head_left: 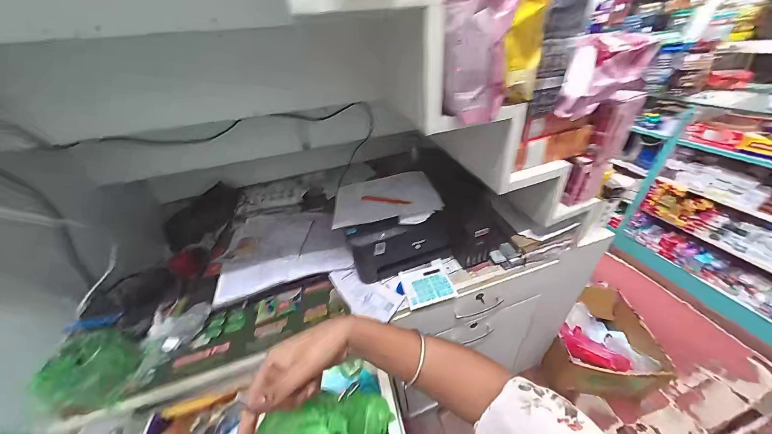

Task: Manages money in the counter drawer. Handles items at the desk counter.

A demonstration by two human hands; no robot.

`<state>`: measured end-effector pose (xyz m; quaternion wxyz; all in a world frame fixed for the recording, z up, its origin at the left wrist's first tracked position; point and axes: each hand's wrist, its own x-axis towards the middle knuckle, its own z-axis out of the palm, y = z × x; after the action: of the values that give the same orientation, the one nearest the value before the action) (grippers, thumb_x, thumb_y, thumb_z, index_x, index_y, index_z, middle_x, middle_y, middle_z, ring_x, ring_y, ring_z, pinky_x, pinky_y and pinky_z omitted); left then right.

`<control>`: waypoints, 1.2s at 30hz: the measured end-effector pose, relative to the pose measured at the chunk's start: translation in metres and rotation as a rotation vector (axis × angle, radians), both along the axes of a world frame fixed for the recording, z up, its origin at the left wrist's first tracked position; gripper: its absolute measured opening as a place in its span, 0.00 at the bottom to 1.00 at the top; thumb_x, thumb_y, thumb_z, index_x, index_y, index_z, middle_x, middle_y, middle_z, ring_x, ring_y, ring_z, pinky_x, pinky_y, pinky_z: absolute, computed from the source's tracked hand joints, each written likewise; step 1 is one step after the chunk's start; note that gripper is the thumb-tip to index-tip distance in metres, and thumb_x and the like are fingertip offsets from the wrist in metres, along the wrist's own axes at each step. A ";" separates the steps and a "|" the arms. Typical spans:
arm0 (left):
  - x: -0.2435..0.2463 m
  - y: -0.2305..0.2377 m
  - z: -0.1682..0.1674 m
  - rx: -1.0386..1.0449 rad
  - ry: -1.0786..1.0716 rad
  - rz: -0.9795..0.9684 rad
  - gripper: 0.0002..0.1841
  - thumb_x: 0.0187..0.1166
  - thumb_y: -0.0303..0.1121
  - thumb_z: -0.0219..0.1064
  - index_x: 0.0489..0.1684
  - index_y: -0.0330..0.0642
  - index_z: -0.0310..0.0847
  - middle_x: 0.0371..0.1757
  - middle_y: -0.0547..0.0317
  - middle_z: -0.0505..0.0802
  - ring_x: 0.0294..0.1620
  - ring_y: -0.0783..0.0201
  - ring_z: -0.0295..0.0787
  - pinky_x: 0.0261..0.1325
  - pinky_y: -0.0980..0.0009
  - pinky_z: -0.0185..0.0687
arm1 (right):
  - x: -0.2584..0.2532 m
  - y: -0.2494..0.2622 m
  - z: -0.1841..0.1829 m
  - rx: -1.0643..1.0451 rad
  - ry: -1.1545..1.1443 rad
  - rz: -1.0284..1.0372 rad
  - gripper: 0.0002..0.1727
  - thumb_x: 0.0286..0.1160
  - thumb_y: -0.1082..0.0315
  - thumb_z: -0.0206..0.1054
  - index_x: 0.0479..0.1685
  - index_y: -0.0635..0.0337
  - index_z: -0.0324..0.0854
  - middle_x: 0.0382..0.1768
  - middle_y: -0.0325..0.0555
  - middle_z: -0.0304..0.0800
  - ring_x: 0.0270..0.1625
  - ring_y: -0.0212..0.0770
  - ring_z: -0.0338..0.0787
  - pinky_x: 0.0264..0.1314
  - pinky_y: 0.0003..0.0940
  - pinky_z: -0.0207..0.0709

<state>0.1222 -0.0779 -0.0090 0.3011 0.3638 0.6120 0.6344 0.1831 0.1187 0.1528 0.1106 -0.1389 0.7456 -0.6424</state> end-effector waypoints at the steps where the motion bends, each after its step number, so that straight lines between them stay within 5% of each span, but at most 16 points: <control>1: 0.006 -0.001 0.010 0.033 -0.124 0.047 0.19 0.73 0.19 0.62 0.62 0.21 0.73 0.52 0.55 0.90 0.55 0.75 0.86 0.65 0.74 0.79 | -0.007 -0.002 0.002 -0.050 -0.043 -0.047 0.22 0.90 0.60 0.48 0.44 0.64 0.86 0.14 0.27 0.68 0.11 0.21 0.60 0.14 0.18 0.54; 4: -0.005 -0.004 0.003 0.279 -0.478 0.059 0.11 0.65 0.34 0.71 0.44 0.53 0.90 0.44 0.71 0.97 0.49 0.76 0.93 0.60 0.73 0.87 | -0.026 0.017 -0.012 -0.420 -0.276 -0.155 0.26 0.93 0.48 0.46 0.43 0.54 0.87 0.20 0.25 0.82 0.10 0.18 0.60 0.10 0.15 0.52; 6: -0.007 -0.010 0.000 0.312 -0.491 0.065 0.20 0.63 0.50 0.79 0.50 0.51 0.91 0.49 0.68 0.97 0.55 0.73 0.92 0.66 0.70 0.84 | -0.031 0.031 -0.039 -0.617 -0.428 -0.120 0.24 0.92 0.48 0.46 0.42 0.51 0.85 0.22 0.26 0.82 0.10 0.17 0.60 0.08 0.13 0.52; 8: -0.003 -0.017 0.001 0.188 -0.373 0.105 0.37 0.68 0.56 0.77 0.67 0.36 0.73 0.55 0.65 0.93 0.59 0.74 0.89 0.70 0.70 0.83 | -0.034 0.031 -0.067 -0.667 -0.525 -0.046 0.22 0.91 0.51 0.49 0.44 0.52 0.86 0.16 0.23 0.70 0.09 0.18 0.56 0.08 0.13 0.49; 12: 0.006 -0.018 0.022 0.004 -0.321 0.099 0.38 0.74 0.45 0.69 0.76 0.24 0.61 0.58 0.58 0.90 0.58 0.75 0.88 0.68 0.72 0.83 | -0.044 0.004 -0.080 -0.455 -0.599 0.000 0.17 0.89 0.57 0.52 0.34 0.46 0.85 0.11 0.21 0.65 0.09 0.17 0.57 0.09 0.14 0.51; 16: -0.011 -0.023 0.031 0.093 -0.481 -0.016 0.42 0.57 0.70 0.76 0.60 0.42 0.80 0.50 0.70 0.95 0.53 0.75 0.91 0.63 0.71 0.86 | -0.072 -0.001 -0.054 -0.198 -0.459 0.207 0.17 0.91 0.60 0.51 0.36 0.51 0.83 0.10 0.21 0.62 0.08 0.17 0.55 0.09 0.14 0.48; 18: -0.025 -0.024 0.033 0.142 -0.463 -0.149 0.38 0.61 0.73 0.70 0.58 0.51 0.85 0.53 0.71 0.96 0.57 0.74 0.91 0.65 0.70 0.85 | -0.083 -0.006 -0.038 -0.160 -0.412 0.327 0.17 0.91 0.61 0.49 0.41 0.54 0.83 0.10 0.21 0.60 0.07 0.17 0.54 0.08 0.14 0.48; 20: -0.037 -0.021 0.040 0.161 -0.334 -0.250 0.38 0.72 0.70 0.64 0.67 0.48 0.84 0.64 0.68 0.92 0.66 0.73 0.86 0.72 0.69 0.79 | -0.091 -0.013 -0.026 -0.144 -0.427 0.384 0.18 0.91 0.63 0.47 0.45 0.57 0.84 0.09 0.21 0.60 0.07 0.16 0.56 0.08 0.13 0.50; 23: -0.038 -0.020 0.053 0.098 -0.260 -0.119 0.30 0.74 0.62 0.67 0.61 0.47 0.81 0.55 0.77 0.91 0.58 0.82 0.85 0.67 0.75 0.80 | -0.097 -0.023 -0.019 -0.074 -0.440 0.430 0.19 0.92 0.62 0.46 0.46 0.56 0.85 0.08 0.21 0.62 0.06 0.16 0.56 0.08 0.13 0.53; 25: -0.036 -0.020 0.053 0.123 -0.336 0.013 0.25 0.76 0.53 0.66 0.61 0.44 0.77 0.51 0.74 0.92 0.53 0.80 0.88 0.63 0.74 0.83 | -0.100 -0.024 -0.018 -0.106 -0.449 0.425 0.19 0.91 0.62 0.46 0.45 0.55 0.86 0.08 0.21 0.62 0.06 0.16 0.57 0.07 0.13 0.53; 27: -0.035 -0.019 0.047 0.136 -0.286 0.185 0.23 0.85 0.43 0.51 0.67 0.34 0.72 0.54 0.66 0.90 0.56 0.77 0.86 0.64 0.72 0.82 | -0.101 -0.023 -0.022 -0.093 -0.450 0.369 0.20 0.92 0.62 0.45 0.42 0.54 0.84 0.10 0.22 0.63 0.07 0.16 0.56 0.08 0.13 0.50; 29: -0.038 -0.021 0.043 0.108 -0.060 0.337 0.24 0.90 0.38 0.42 0.58 0.29 0.83 0.53 0.58 0.93 0.57 0.76 0.87 0.68 0.71 0.81 | -0.098 -0.026 -0.025 0.016 -0.363 0.223 0.19 0.93 0.61 0.47 0.38 0.55 0.82 0.12 0.24 0.67 0.10 0.17 0.59 0.13 0.14 0.53; 31: -0.033 -0.025 0.047 0.059 0.054 0.421 0.23 0.88 0.31 0.42 0.52 0.26 0.86 0.52 0.53 0.93 0.56 0.75 0.87 0.68 0.71 0.80 | -0.085 -0.034 -0.035 0.166 -0.169 -0.031 0.16 0.91 0.60 0.56 0.39 0.60 0.82 0.21 0.29 0.81 0.20 0.20 0.76 0.27 0.17 0.71; 33: -0.029 -0.031 0.048 0.010 0.016 0.467 0.23 0.89 0.30 0.42 0.51 0.27 0.86 0.50 0.53 0.93 0.53 0.75 0.88 0.65 0.71 0.82 | -0.058 -0.046 -0.053 0.268 0.092 -0.266 0.17 0.80 0.57 0.69 0.53 0.63 0.84 0.43 0.40 0.89 0.44 0.27 0.87 0.51 0.27 0.82; 35: -0.029 -0.033 0.048 0.008 -0.139 0.483 0.23 0.90 0.33 0.40 0.53 0.27 0.84 0.47 0.55 0.92 0.49 0.72 0.88 0.58 0.68 0.85 | -0.028 -0.060 -0.071 0.471 0.313 -0.414 0.29 0.69 0.47 0.76 0.61 0.60 0.86 0.63 0.52 0.87 0.68 0.47 0.84 0.70 0.49 0.78; 36: -0.028 -0.035 0.050 0.013 -0.227 0.486 0.24 0.91 0.34 0.39 0.54 0.28 0.83 0.46 0.55 0.92 0.47 0.70 0.90 0.56 0.66 0.88 | -0.016 -0.067 -0.082 0.607 0.415 -0.475 0.30 0.67 0.45 0.76 0.61 0.58 0.87 0.63 0.56 0.87 0.68 0.57 0.83 0.67 0.59 0.76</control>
<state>0.0940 -0.1127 0.0407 0.2040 0.1346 0.6397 0.7288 0.1670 0.0518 0.0709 -0.1565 -0.0507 0.9182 -0.3604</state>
